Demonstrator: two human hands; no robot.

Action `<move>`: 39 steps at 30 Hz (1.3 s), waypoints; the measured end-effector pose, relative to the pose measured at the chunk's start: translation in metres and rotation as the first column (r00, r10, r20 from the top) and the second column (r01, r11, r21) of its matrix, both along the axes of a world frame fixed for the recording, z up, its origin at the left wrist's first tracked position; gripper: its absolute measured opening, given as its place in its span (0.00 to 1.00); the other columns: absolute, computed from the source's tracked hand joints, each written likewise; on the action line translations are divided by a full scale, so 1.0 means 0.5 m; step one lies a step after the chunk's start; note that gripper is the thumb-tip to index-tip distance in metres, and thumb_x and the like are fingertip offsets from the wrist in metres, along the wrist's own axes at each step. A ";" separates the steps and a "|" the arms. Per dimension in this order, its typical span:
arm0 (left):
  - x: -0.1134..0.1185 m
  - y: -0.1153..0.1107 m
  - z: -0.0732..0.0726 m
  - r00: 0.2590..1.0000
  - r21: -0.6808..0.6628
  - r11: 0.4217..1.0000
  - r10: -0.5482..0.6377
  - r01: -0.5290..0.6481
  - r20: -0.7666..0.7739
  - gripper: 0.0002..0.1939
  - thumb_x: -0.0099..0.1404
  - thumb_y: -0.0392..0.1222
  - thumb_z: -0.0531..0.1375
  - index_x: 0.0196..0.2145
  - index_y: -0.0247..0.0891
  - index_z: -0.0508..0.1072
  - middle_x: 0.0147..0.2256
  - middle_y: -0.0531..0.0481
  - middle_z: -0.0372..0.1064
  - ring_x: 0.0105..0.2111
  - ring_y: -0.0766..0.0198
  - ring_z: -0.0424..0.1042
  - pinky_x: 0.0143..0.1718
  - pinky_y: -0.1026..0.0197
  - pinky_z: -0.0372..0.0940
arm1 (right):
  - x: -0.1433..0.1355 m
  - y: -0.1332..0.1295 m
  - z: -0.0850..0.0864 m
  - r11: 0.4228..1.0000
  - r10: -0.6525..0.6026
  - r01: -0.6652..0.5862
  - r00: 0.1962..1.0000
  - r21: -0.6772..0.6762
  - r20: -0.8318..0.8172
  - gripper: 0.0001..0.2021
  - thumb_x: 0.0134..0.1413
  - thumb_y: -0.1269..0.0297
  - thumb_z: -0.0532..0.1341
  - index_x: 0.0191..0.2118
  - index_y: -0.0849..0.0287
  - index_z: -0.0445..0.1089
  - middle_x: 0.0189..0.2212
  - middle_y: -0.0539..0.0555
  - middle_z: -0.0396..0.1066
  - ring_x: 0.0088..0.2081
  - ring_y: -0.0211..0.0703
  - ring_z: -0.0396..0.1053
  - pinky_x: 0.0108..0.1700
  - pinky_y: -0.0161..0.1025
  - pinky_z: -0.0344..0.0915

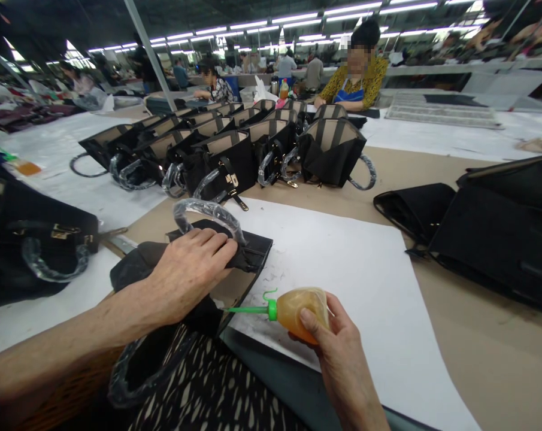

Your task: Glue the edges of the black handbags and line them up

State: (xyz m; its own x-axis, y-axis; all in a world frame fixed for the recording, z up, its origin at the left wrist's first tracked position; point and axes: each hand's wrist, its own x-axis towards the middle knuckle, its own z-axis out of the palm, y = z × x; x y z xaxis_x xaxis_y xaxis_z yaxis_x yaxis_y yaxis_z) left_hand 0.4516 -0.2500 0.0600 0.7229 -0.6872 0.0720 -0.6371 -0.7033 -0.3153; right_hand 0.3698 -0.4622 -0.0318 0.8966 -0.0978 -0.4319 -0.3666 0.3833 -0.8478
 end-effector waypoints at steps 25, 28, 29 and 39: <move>0.000 0.003 0.010 0.999 -0.035 0.999 0.031 -0.032 -0.039 0.07 0.58 0.35 0.57 0.35 0.33 0.63 0.33 0.44 0.65 0.35 0.53 0.64 0.31 0.55 0.63 | 0.010 -0.003 0.002 0.879 0.030 0.056 0.984 -0.473 0.173 0.24 0.43 0.51 0.66 0.45 0.53 0.62 0.39 0.52 0.69 0.40 0.50 0.66 0.40 0.40 0.66; 0.002 0.006 0.019 0.998 -0.038 0.998 0.043 -0.044 -0.038 0.08 0.57 0.36 0.58 0.35 0.33 0.63 0.34 0.43 0.66 0.35 0.54 0.64 0.31 0.55 0.63 | 0.030 -0.001 -0.008 0.758 0.060 0.120 0.966 -0.641 0.252 0.23 0.45 0.50 0.64 0.45 0.54 0.62 0.38 0.52 0.69 0.38 0.50 0.67 0.41 0.41 0.64; 0.004 0.007 0.023 0.998 -0.042 0.998 0.050 -0.051 -0.035 0.08 0.57 0.36 0.58 0.34 0.33 0.63 0.34 0.43 0.66 0.35 0.54 0.65 0.30 0.56 0.63 | 0.036 0.002 -0.009 0.712 0.079 0.148 0.954 -0.686 0.289 0.22 0.45 0.51 0.64 0.45 0.54 0.63 0.39 0.52 0.68 0.38 0.50 0.67 0.41 0.41 0.63; 0.027 0.044 0.059 0.993 -0.162 0.980 0.113 -0.114 -0.014 0.07 0.60 0.40 0.57 0.33 0.34 0.63 0.32 0.46 0.67 0.34 0.55 0.67 0.28 0.57 0.64 | 0.037 -0.048 0.076 0.629 0.058 0.359 0.863 -0.689 0.503 0.22 0.47 0.61 0.65 0.49 0.48 0.62 0.48 0.54 0.62 0.50 0.61 0.59 0.52 0.55 0.55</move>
State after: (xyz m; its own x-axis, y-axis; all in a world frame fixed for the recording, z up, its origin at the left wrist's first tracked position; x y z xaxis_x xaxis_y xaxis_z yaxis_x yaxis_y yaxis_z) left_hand 0.4654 -0.2281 0.0893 0.7962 -0.5801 0.1719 -0.5515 -0.8127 -0.1882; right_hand 0.3881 -0.4860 0.0063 0.8922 -0.3440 0.2926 0.1236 -0.4371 -0.8909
